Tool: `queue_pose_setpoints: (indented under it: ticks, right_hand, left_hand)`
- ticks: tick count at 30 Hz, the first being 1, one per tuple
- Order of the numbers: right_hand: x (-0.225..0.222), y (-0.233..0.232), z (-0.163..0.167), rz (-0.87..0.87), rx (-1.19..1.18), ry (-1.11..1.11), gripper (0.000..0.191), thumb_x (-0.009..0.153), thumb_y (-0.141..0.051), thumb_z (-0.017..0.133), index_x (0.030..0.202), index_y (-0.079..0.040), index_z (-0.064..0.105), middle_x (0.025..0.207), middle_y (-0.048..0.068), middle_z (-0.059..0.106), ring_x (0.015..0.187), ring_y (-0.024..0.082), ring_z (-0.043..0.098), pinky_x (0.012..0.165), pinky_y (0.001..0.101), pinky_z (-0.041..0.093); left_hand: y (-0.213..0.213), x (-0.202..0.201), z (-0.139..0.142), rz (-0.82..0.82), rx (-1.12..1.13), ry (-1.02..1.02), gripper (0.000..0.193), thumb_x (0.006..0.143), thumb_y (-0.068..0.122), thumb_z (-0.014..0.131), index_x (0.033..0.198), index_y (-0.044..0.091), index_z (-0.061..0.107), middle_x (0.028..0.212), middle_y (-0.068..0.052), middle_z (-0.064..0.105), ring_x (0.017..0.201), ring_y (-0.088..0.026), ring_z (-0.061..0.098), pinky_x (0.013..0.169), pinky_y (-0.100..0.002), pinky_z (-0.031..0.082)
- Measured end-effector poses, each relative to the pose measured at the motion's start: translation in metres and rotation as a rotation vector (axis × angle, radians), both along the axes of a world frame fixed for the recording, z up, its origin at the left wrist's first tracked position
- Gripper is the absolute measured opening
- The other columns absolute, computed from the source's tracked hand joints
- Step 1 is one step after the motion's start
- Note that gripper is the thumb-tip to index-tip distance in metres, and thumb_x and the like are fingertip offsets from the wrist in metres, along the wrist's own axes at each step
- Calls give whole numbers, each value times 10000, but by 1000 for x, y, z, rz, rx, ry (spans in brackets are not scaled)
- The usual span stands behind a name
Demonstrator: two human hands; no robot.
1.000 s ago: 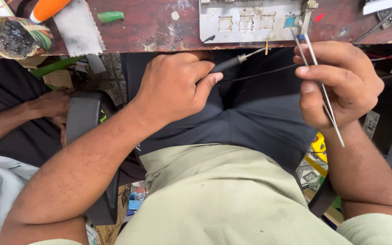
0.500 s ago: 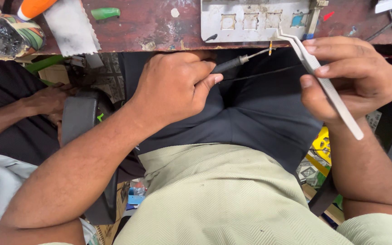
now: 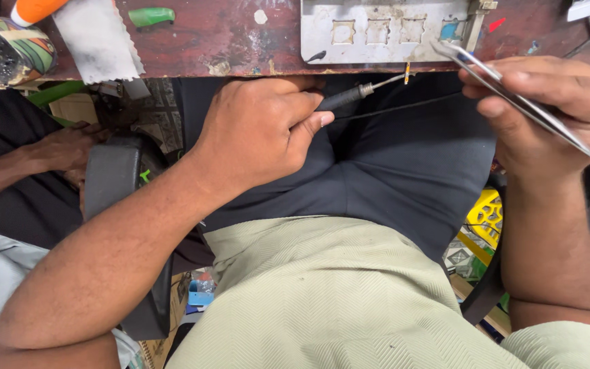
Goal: The person applies flux to a small electronic component, then uses a soldering iron and tweezers to solder the component onto a metal jig. The person repeatedly heats and adjusts the component to secure it in place.
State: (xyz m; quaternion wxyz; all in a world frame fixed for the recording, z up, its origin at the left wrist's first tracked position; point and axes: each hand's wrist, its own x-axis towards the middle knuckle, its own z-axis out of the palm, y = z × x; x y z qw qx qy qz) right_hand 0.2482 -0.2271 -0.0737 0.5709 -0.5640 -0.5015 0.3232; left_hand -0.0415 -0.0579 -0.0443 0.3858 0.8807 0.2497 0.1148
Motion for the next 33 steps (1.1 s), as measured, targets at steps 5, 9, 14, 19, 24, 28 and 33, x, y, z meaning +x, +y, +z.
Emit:
queue_pose_setpoints:
  ticks: [5,9,14,19,24,28,33]
  right_hand:
    - [4,-2,1,10,-50,-30,193,1027,2,812,1140,49,663,1119,261,720,969,284,778,877,360,683]
    - [5,-2,1,-4,-93,-40,164,992,9,769,1061,54,627,1054,242,722,923,282,774,879,371,677]
    - [7,1,1,31,-85,-13,166,981,5,765,1014,32,605,1018,205,708,937,277,773,909,378,689]
    - [8,0,2,52,-114,-49,169,982,11,755,1034,37,597,1035,226,706,962,300,773,921,381,678]
    - [6,-2,2,39,-144,-24,192,979,-3,740,1076,30,578,1065,217,697,982,289,772,947,372,677]
    - [5,-2,3,33,-150,4,206,1026,7,748,1087,14,552,1073,196,692,992,273,769,963,367,676]
    - [7,-1,3,54,-153,-14,211,1020,5,752,1084,20,551,1065,202,690,991,287,767,965,383,675]
  left_hand:
    - [0,-1,0,-8,14,-10,191,973,216,759,997,30,793,847,-91,734,718,-283,713,651,-396,563]
    - [0,-1,-1,-10,1,17,199,974,222,764,997,27,798,819,-90,730,694,-278,710,631,-394,560]
    - [0,-1,-1,-10,29,-14,199,976,225,765,1000,29,794,844,-91,734,721,-284,715,652,-398,565]
    - [0,-2,-3,-9,9,-3,202,974,226,767,999,28,796,816,-92,730,695,-281,711,629,-394,561]
    - [1,-2,-4,-2,5,-18,199,978,223,768,1004,28,794,836,-91,734,706,-279,714,637,-391,563]
    - [1,-2,-3,-6,18,-24,193,979,223,771,1005,34,794,853,-86,737,725,-283,717,651,-395,566]
    - [1,-2,-3,-6,13,-11,192,972,223,776,1005,35,797,850,-86,737,720,-285,716,650,-395,567]
